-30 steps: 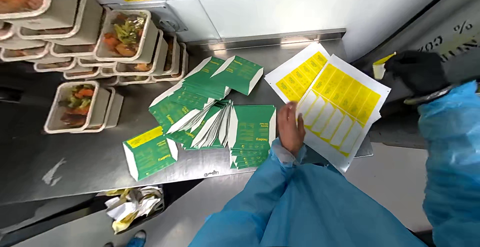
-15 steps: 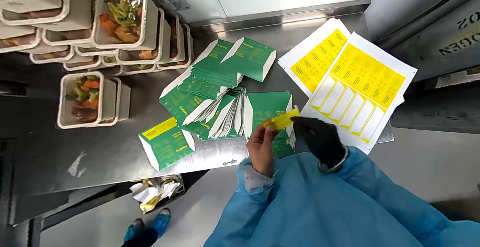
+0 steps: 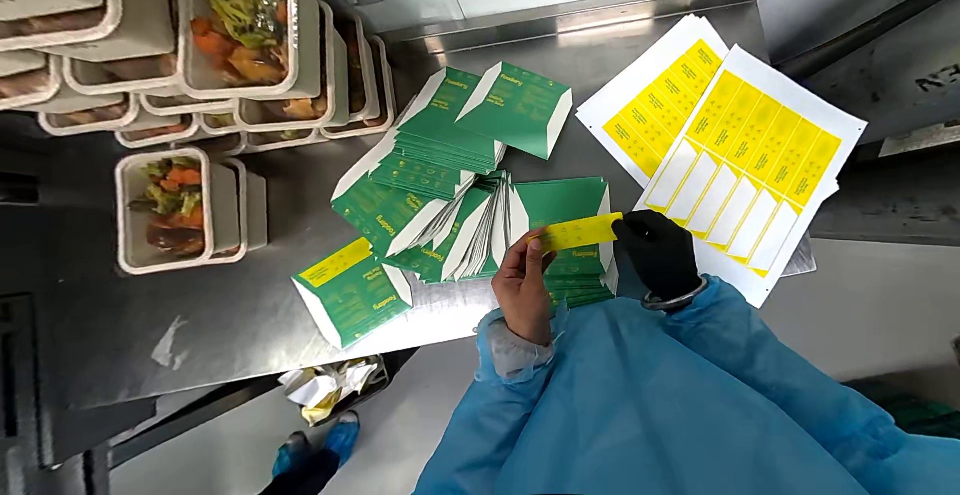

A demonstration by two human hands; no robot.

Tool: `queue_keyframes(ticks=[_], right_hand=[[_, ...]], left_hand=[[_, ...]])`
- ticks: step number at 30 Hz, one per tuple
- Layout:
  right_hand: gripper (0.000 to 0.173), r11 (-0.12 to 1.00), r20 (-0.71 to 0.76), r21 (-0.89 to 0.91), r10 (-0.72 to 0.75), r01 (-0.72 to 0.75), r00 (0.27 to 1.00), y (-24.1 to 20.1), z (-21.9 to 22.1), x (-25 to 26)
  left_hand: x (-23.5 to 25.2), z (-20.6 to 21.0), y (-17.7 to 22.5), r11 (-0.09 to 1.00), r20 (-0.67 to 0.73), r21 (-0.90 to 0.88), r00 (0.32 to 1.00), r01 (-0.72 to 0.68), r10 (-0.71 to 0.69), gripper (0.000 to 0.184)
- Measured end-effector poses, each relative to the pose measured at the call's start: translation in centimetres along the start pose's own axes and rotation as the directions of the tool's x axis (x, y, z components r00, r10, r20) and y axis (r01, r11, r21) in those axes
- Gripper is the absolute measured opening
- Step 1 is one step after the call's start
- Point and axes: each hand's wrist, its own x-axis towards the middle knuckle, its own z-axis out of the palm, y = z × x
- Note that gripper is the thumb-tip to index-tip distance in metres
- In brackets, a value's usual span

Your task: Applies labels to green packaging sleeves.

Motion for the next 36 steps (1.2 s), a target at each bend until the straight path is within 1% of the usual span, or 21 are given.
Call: queue_keyframes(ticks=[2,5,7,8,9,10,12,13,14,17,21,23,25,27,29,31,32,33,34,35,36], right_hand=[[0.021,0.998,0.009,0.05,0.032,-0.033,0.999,0.2,0.9,-0.1],[0.022,0.991,-0.035,0.105,0.086,-0.082,0.996,0.8,2.4,0.2],[0.021,0.984,-0.072,0.135,0.13,-0.12,0.989,1.5,3.5,1.4],[0.02,0.982,-0.079,0.132,0.145,-0.134,0.986,1.9,4.1,1.9],[0.021,0.982,-0.081,0.11,0.159,-0.15,0.984,2.3,4.7,2.4],[0.022,0.982,-0.077,0.082,0.175,-0.168,0.982,2.7,5.3,3.0],[0.023,0.982,-0.09,0.022,0.189,-0.188,0.978,3.8,6.5,4.2],[0.024,0.979,-0.085,0.004,0.202,-0.202,0.976,4.3,7.1,4.9],[0.025,0.976,-0.073,-0.011,0.216,-0.217,0.974,4.6,7.5,5.5],[0.027,0.968,-0.039,-0.038,0.246,-0.248,0.968,5.5,8.5,6.4],[0.03,0.962,-0.015,-0.077,0.261,-0.262,0.965,5.7,8.9,6.7],[0.029,0.963,-0.021,-0.09,0.254,-0.255,0.967,5.5,9.0,6.8],[0.028,0.964,-0.029,-0.101,0.245,-0.247,0.969,5.4,9.2,6.8],[0.028,0.955,-0.032,-0.142,0.257,-0.259,0.966,5.1,9.3,6.9],[0.032,0.933,-0.022,-0.187,0.31,-0.308,0.951,4.5,8.8,7.4],[0.048,0.907,-0.011,-0.212,0.37,-0.364,0.929,4.4,7.8,8.4],[0.055,0.907,-0.014,-0.239,0.354,-0.347,0.935,4.4,7.2,8.6],[0.056,0.925,-0.01,-0.276,0.27,-0.263,0.963,4.6,6.8,8.6],[0.051,0.945,0.008,-0.31,0.116,-0.108,0.993,4.7,6.7,8.4],[0.041,0.944,0.044,-0.317,-0.08,0.09,0.996,4.8,6.9,8.0],[0.037,0.915,0.115,-0.303,-0.241,0.265,0.964,4.6,7.2,7.4]], left_hand=[[1.1,0.1,-0.7,0.998,-0.026,0.054,0.999,-0.039,0.04,0.023],[3.6,-0.3,-1.8,0.971,-0.039,0.193,0.988,-0.142,0.153,0.019],[5.6,-0.2,-2.3,0.944,-0.034,0.282,0.982,-0.169,0.186,0.02],[6.4,0.1,-2.6,0.918,-0.028,0.356,0.98,-0.174,0.197,0.022],[7.2,0.3,-2.9,0.885,-0.026,0.433,0.979,-0.173,0.204,0.025],[7.8,0.6,-3.1,0.851,-0.022,0.499,0.979,-0.166,0.204,0.033],[9.1,1.3,-3.3,0.795,-0.044,0.595,0.983,-0.118,0.178,0.056],[9.8,1.7,-3.7,0.788,-0.074,0.609,0.982,-0.093,0.173,0.063],[10.3,1.9,-4.3,0.779,-0.093,0.62,0.978,-0.087,0.184,0.063],[11.0,2.2,-6.3,0.761,-0.113,0.64,0.968,-0.102,0.225,0.055],[12.5,2.9,-7.6,0.773,-0.22,0.625,0.926,-0.109,0.308,0.045],[12.7,3.0,-8.2,0.759,-0.225,0.637,0.911,-0.132,0.347,0.039],[12.8,3.0,-8.8,0.723,-0.23,0.675,0.891,-0.144,0.392,0.035],[12.7,3.2,-9.1,0.709,-0.239,0.688,0.875,-0.153,0.421,0.037],[12.1,3.3,-8.7,0.719,-0.257,0.682,0.879,-0.13,0.403,0.045],[11.5,3.3,-8.3,0.725,-0.271,0.683,0.892,-0.085,0.361,0.053],[11.2,3.3,-8.1,0.715,-0.275,0.696,0.894,-0.069,0.354,0.059],[11.1,3.2,-7.9,0.695,-0.274,0.716,0.89,-0.064,0.365,0.062],[10.8,3.1,-7.7,0.654,-0.229,0.751,0.891,-0.095,0.392,0.06],[10.3,2.7,-7.7,0.579,-0.116,0.797,0.896,-0.174,0.429,0.052],[9.8,2.3,-7.8,0.48,0.052,0.824,0.883,-0.302,0.467,0.04]])
